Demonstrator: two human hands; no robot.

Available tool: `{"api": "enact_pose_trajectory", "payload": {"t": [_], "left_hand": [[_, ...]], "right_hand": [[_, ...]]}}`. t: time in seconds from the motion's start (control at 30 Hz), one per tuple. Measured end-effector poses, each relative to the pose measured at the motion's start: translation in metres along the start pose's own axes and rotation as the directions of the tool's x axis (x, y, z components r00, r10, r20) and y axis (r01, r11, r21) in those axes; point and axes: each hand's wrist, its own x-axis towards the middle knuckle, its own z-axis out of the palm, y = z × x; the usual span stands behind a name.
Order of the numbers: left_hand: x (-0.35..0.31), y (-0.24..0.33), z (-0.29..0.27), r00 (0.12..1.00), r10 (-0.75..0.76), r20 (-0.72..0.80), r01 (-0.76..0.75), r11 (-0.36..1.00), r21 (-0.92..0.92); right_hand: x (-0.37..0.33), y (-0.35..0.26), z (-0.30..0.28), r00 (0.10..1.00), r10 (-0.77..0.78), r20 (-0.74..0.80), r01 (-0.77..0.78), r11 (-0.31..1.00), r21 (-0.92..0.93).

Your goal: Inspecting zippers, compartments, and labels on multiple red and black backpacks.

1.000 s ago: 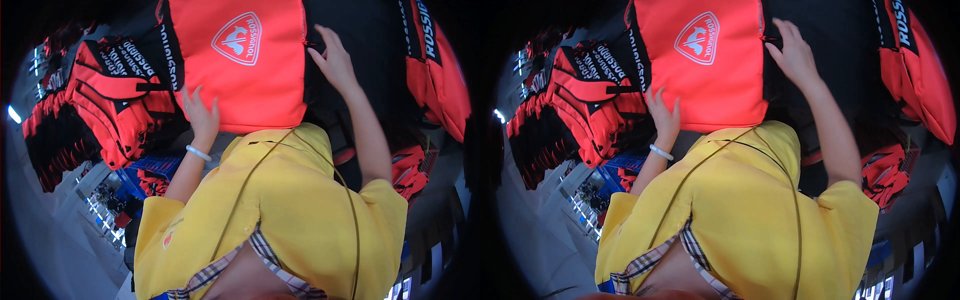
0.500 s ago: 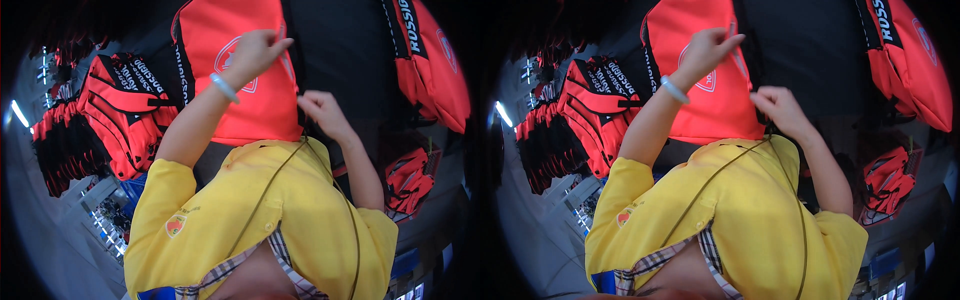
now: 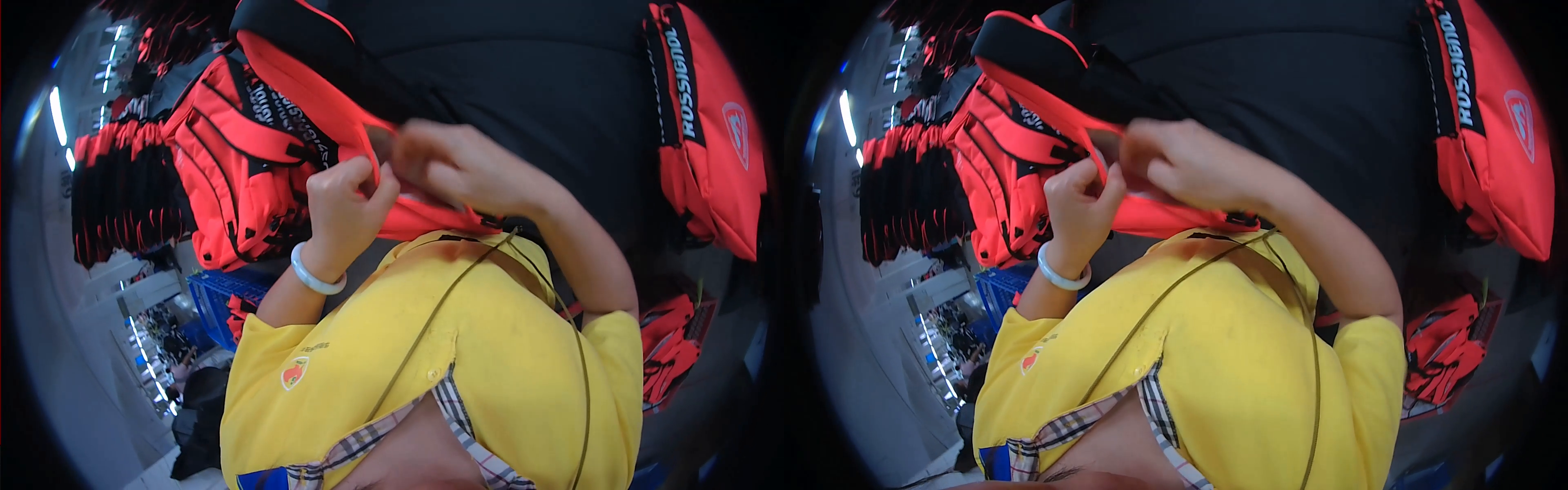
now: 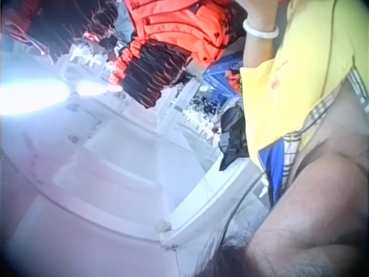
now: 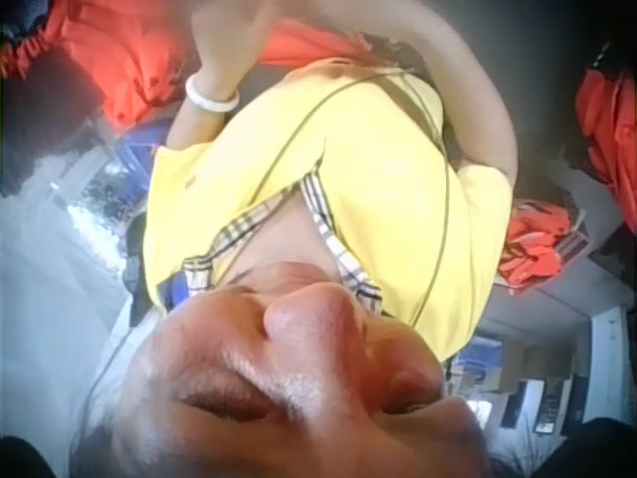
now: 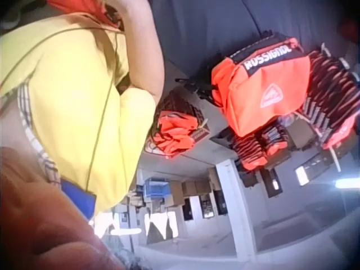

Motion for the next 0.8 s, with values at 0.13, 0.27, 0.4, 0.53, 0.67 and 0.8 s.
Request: {"api": "enact_pose_trajectory", "payload": {"t": [0.13, 0.27, 0.4, 0.53, 0.67, 0.8], "left_hand": [[-0.056, -0.018, -0.026, 0.982, -0.18, -0.064, 0.182, 0.983, 0.03], [-0.09, -0.024, -0.022, 0.883, -0.396, -0.251, 0.388, 0.918, -0.081], [-0.057, -0.015, -0.031, 0.813, 0.063, -0.579, 0.082, 0.972, 0.22], [-0.027, 0.004, -0.049, 0.979, 0.142, -0.147, -0.158, 0.982, -0.103], [-0.028, -0.049, -0.054, 0.835, -0.308, 0.456, 0.364, 0.931, -0.037], [-0.068, -0.091, -0.055, 0.669, -0.507, 0.543, 0.564, 0.823, 0.074]], "right_hand": [[0.047, 0.038, -0.012, 0.914, -0.059, -0.402, -0.063, 0.957, -0.283], [0.038, 0.02, 0.034, 0.904, -0.049, -0.424, -0.139, 0.905, -0.402], [0.021, 0.014, 0.097, 0.95, 0.028, 0.31, 0.052, 0.968, -0.246], [0.007, 0.034, 0.125, 0.912, -0.085, 0.402, 0.09, 0.996, 0.007], [0.008, 0.015, 0.096, 0.941, -0.065, 0.333, 0.096, 0.992, -0.078], [-0.013, 0.016, 0.065, 0.964, 0.261, -0.056, -0.193, 0.827, 0.528]]}}
